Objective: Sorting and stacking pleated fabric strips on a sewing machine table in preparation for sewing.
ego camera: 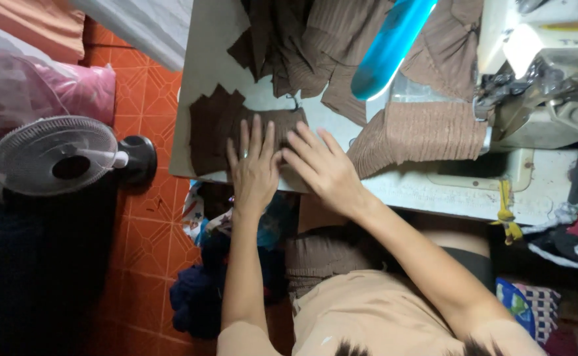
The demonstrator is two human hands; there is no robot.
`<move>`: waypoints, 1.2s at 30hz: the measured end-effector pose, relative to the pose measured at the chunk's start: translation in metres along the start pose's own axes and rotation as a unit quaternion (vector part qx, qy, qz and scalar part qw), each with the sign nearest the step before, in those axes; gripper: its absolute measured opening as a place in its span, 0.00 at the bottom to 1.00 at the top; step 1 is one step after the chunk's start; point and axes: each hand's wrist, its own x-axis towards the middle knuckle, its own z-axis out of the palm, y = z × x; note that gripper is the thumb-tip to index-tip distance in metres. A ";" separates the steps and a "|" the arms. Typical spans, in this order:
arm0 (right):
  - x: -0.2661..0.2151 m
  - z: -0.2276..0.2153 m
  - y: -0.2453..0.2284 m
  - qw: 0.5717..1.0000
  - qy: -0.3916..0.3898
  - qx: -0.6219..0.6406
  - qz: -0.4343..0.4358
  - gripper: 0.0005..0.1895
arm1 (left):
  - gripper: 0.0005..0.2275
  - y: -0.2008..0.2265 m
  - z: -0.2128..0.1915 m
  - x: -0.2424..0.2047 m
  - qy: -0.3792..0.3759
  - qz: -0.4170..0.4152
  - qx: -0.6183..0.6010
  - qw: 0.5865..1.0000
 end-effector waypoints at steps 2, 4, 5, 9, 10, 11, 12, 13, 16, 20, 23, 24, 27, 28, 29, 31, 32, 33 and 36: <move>-0.003 -0.024 -0.004 0.994 0.099 -0.023 -0.038 0.12 | 0.17 0.001 0.003 0.006 0.007 0.009 0.008 1.000; -0.022 -0.052 -0.021 0.991 0.117 0.052 0.042 0.08 | 0.17 0.009 0.007 -0.001 0.094 0.027 -0.045 0.994; -0.036 -0.058 -0.021 0.991 0.116 0.049 0.043 0.08 | 0.17 0.022 0.009 0.000 0.094 0.029 -0.048 0.994; -0.092 -0.074 -0.022 0.976 0.057 0.132 0.163 0.05 | 0.01 0.081 0.000 -0.012 0.125 0.154 -0.352 0.915; -0.107 -0.076 -0.020 0.965 0.017 0.157 0.210 0.05 | 0.06 0.098 -0.005 -0.018 0.005 0.152 -0.512 0.845; -0.119 -0.078 -0.018 0.963 0.012 0.157 0.217 0.05 | 0.06 0.100 -0.004 -0.024 0.000 0.148 -0.518 0.843; -0.132 -0.079 -0.016 0.953 -0.059 0.154 0.255 0.05 | 0.08 0.103 -0.003 -0.030 -0.153 0.167 -0.467 0.855; -0.146 -0.081 -0.018 0.934 -0.131 0.155 0.294 0.05 | 0.12 0.105 -0.003 -0.040 -0.307 0.181 -0.405 0.842; -0.182 -0.077 -0.019 0.913 -0.195 0.118 0.338 0.05 | 0.18 0.077 0.054 -0.087 -0.379 0.171 -0.235 0.878; -0.186 -0.073 -0.022 0.909 -0.191 0.124 0.349 0.04 | 0.12 0.064 0.053 -0.097 -0.391 0.126 -0.277 0.869; -0.176 -0.060 -0.018 0.908 -0.178 0.145 0.350 0.05 | 0.11 0.064 0.048 -0.097 -0.352 0.037 -0.350 0.867; -0.170 -0.054 -0.014 0.904 -0.177 0.175 0.346 0.06 | 0.12 0.062 0.056 -0.101 -0.308 0.013 -0.302 0.902; -0.151 -0.043 -0.008 0.889 -0.200 0.217 0.349 0.09 | 0.16 0.067 0.059 -0.103 -0.261 -0.001 -0.247 0.933; -0.145 -0.041 -0.005 0.878 -0.227 0.231 0.352 0.08 | 0.18 0.071 0.057 -0.102 -0.259 0.003 -0.240 0.936; -0.144 -0.040 -0.005 0.879 -0.225 0.230 0.352 0.08 | 0.18 0.072 0.060 -0.106 -0.259 0.005 -0.239 0.936; -0.140 -0.038 -0.003 0.862 -0.228 0.245 0.380 0.08 | 0.22 0.073 0.066 -0.114 -0.296 0.048 -0.164 0.940; -0.143 -0.039 -0.003 0.863 -0.227 0.246 0.379 0.08 | 0.22 0.073 0.067 -0.116 -0.295 0.048 -0.163 0.940; -0.145 -0.039 -0.001 0.857 -0.230 0.254 0.385 0.08 | 0.16 0.073 0.068 -0.117 -0.288 0.046 -0.162 0.943; -0.150 -0.040 -0.001 0.850 -0.229 0.266 0.393 0.08 | 0.10 0.073 0.065 -0.114 -0.265 0.032 -0.170 0.949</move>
